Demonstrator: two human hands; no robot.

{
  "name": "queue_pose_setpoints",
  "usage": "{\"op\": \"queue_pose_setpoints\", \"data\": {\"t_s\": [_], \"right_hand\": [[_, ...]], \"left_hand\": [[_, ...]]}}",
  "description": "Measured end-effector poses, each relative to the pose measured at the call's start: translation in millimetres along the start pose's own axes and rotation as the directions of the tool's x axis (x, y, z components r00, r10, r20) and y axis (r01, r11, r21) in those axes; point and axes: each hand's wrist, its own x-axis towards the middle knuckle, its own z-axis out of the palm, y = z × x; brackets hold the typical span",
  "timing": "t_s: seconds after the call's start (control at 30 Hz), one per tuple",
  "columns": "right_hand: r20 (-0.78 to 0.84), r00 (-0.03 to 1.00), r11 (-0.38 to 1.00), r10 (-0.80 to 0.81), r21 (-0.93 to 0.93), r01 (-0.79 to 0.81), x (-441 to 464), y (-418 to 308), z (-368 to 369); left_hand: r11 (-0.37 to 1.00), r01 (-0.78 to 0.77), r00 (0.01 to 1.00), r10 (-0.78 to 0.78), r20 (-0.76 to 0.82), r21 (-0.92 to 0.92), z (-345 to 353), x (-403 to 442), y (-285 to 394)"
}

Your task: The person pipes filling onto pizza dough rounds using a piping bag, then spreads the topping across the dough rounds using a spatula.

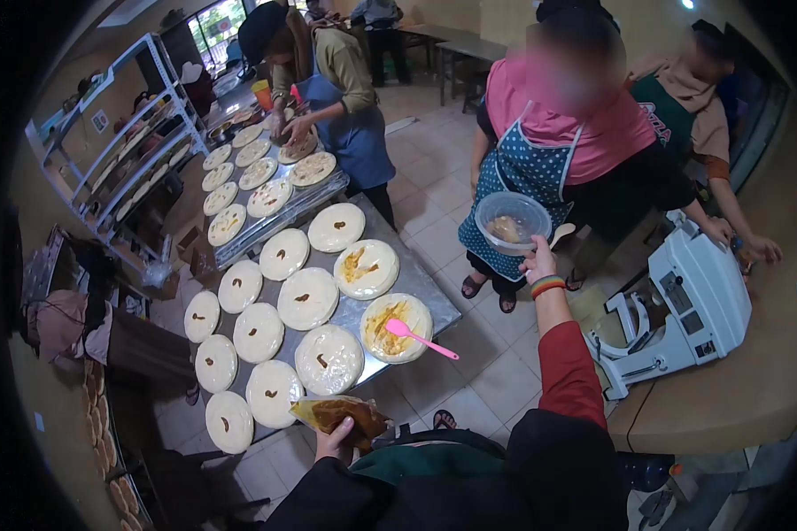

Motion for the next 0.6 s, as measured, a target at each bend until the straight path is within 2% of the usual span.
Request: {"op": "queue_pose_setpoints", "data": {"t_s": [0.2, 0.47, 0.6], "right_hand": [[0.071, 0.996, 0.999, 0.051, 0.002, -0.052, 25.9, 17.0, 9.3], [0.174, 0.978, 0.991, 0.115, 0.048, -0.125, 20.7, 24.3, 29.2], [0.154, 0.982, 0.994, 0.107, -0.014, -0.106, 25.1, 36.1, 26.4]], "left_hand": [[0.998, -0.031, 0.996, 0.036, -0.082, 0.062, 4.2, 6.0, -7.1], [0.998, -0.039, 0.994, 0.044, -0.102, 0.048, 12.7, 9.0, -7.1], [0.998, -0.05, 0.994, 0.053, -0.091, 0.032, 16.0, 11.0, -10.0]]}}
